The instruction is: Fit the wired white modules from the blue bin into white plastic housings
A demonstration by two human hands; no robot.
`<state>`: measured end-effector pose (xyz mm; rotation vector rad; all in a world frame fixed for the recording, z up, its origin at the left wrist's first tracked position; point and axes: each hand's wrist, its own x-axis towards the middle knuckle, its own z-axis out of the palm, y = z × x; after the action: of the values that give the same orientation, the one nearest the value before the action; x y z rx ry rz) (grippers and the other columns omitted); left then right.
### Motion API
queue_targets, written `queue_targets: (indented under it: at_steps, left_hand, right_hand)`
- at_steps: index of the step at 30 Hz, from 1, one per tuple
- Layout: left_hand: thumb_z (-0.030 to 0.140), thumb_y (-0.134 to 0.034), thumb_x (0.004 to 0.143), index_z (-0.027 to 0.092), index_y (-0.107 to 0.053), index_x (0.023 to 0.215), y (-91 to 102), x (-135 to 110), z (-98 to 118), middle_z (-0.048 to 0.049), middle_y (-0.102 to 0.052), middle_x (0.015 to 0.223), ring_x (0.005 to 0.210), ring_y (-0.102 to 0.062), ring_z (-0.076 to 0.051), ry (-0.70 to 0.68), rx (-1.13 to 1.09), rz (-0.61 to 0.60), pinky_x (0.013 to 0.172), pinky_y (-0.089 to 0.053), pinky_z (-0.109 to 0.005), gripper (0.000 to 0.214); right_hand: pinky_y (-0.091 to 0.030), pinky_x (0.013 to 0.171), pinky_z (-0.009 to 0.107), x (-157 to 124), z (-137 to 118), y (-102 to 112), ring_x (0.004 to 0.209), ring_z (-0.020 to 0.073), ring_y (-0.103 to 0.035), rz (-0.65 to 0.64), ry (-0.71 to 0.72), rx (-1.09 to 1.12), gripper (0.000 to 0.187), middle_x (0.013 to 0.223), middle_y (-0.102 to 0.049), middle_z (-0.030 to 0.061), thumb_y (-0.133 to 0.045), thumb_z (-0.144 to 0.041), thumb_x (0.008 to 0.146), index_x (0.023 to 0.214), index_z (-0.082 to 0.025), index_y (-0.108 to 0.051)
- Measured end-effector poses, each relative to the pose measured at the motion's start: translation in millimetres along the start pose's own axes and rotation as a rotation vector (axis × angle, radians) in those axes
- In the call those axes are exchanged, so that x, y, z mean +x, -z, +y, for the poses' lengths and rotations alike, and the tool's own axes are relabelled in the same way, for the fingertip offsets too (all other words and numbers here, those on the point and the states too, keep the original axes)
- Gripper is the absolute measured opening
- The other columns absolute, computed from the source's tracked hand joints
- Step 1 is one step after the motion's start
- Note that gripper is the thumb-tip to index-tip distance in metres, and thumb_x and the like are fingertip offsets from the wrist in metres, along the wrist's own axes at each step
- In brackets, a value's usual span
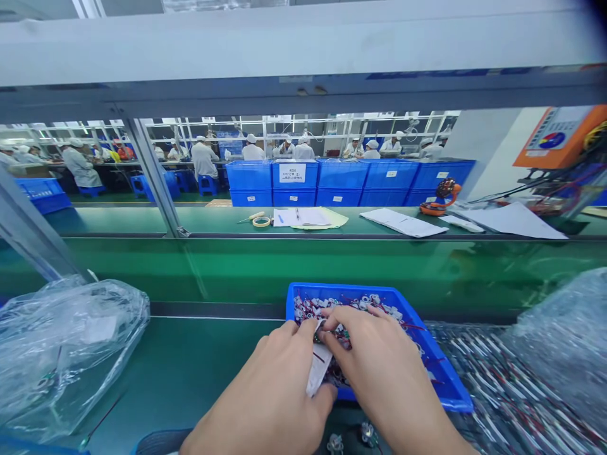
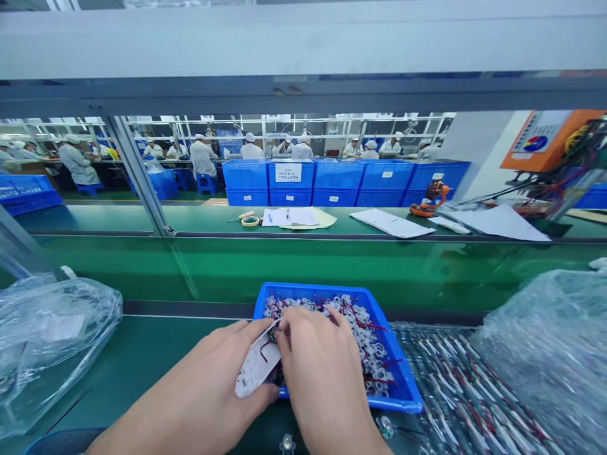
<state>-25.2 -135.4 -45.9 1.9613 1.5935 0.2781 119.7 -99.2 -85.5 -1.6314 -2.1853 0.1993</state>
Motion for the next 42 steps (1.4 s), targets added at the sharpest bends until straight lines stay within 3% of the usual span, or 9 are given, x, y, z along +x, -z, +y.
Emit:
queue_targets:
  at_steps: [6,15,21,26,29,32,35,38,42]
  left_hand:
    - [0.022,-0.064,0.083,0.03,-0.054,0.143,2.2,-5.1,3.9,-0.0025,-0.06,0.142,0.13,-0.053,-0.032,0.02,-0.02,-0.005,0.11,-0.042,-0.043,0.061]
    - [0.032,-0.059,0.087,0.033,-0.053,0.142,-0.1,-4.4,0.0,-0.0026,-0.06,0.142,0.131,-0.052,-0.035,0.054,-0.058,0.015,0.107,-0.044,-0.048,0.055]
    - [0.026,-0.058,0.086,0.032,-0.065,0.116,4.5,-3.8,3.6,-0.0008,-0.07,0.122,0.117,-0.062,-0.031,-0.003,-0.084,0.047,0.095,-0.051,-0.038,0.031]
    - [0.034,-0.059,0.09,0.034,-0.057,0.138,2.3,-8.2,6.2,-0.0033,-0.062,0.14,0.123,-0.059,-0.031,-0.001,-0.089,0.038,0.097,-0.05,-0.038,0.048]
    - [0.04,-0.054,0.096,0.036,-0.056,0.14,4.5,-12.1,3.9,-0.0009,-0.062,0.142,0.121,-0.062,-0.027,-0.07,-0.102,0.07,0.097,-0.051,-0.031,0.044]
    - [0.047,-0.051,0.097,0.038,-0.058,0.136,14.6,-10.1,-8.6,0.0024,-0.064,0.138,0.122,-0.061,-0.024,-0.052,-0.052,0.182,0.099,-0.048,-0.027,0.04]
    - [0.058,-0.045,0.095,0.033,-0.055,0.138,30.4,9.6,-32.9,-0.0021,-0.071,0.125,0.107,-0.068,-0.028,0.144,0.071,0.291,0.087,-0.052,-0.031,0.05]
    - [0.054,-0.042,0.096,0.026,-0.053,0.137,44.2,53.5,-62.3,-0.0039,-0.074,0.103,0.077,-0.069,-0.023,0.259,0.196,0.282,0.067,-0.051,-0.031,0.051]
    - [0.043,-0.052,0.1,0.016,-0.057,0.128,44.6,128.8,-93.4,-0.0068,-0.07,0.102,0.085,-0.067,-0.021,0.329,0.262,0.284,0.08,-0.053,-0.038,0.039]
  right_hand:
    - [-0.036,0.059,0.03,0.2,-1.6,6.3,0.072,0.0231,-0.069,0.003,-0.027,0.005,0.022,0.079,-0.076,-0.0042,-0.067,-0.007,0.083,0.073,-0.027,-0.07]
    - [-0.035,0.055,0.027,1.9,1.1,10.7,0.077,0.025,-0.073,-0.042,-0.044,0.04,0.019,0.08,-0.076,-0.0018,-0.063,-0.01,0.085,0.092,-0.027,-0.068]
    - [-0.053,0.067,0.032,3.3,4.6,7.0,0.09,0.0275,-0.076,-0.027,-0.049,0.106,0.044,0.11,-0.077,0.0042,-0.061,-0.009,0.085,0.125,-0.027,-0.062]
    - [-0.056,0.093,0.052,-7.9,7.8,22.7,0.123,0.0342,-0.063,0.046,0.012,0.166,0.069,0.14,-0.064,0.0011,-0.067,-0.019,0.081,0.146,-0.037,-0.05]
    - [-0.057,0.096,0.048,-23.6,13.8,33.1,0.124,0.0299,-0.063,0.178,0.1,0.261,0.061,0.141,-0.063,-0.0008,-0.064,-0.028,0.084,0.143,-0.037,-0.053]
    - [-0.059,0.094,0.041,-42.2,43.9,34.6,0.12,0.027,-0.066,0.258,0.154,0.262,0.045,0.136,-0.067,0.0007,-0.057,-0.035,0.09,0.135,-0.033,-0.06]
    - [-0.056,0.096,0.042,-58.4,110.1,23.0,0.117,0.0277,-0.067,0.283,-0.016,0.198,0.035,0.132,-0.069,0.0028,-0.05,-0.043,0.094,0.122,-0.031,-0.068]
    - [-0.055,0.091,0.05,-66.8,188.9,1.5,0.111,0.0337,-0.069,0.253,-0.305,0.089,0.045,0.124,-0.073,0.0088,-0.043,-0.053,0.088,0.113,-0.026,-0.069]
    - [-0.054,0.085,0.05,-67.4,248.4,-25.2,0.101,0.0358,-0.07,0.219,-0.405,0.042,0.039,0.115,-0.074,0.0134,-0.04,-0.047,0.084,0.092,-0.024,-0.07]
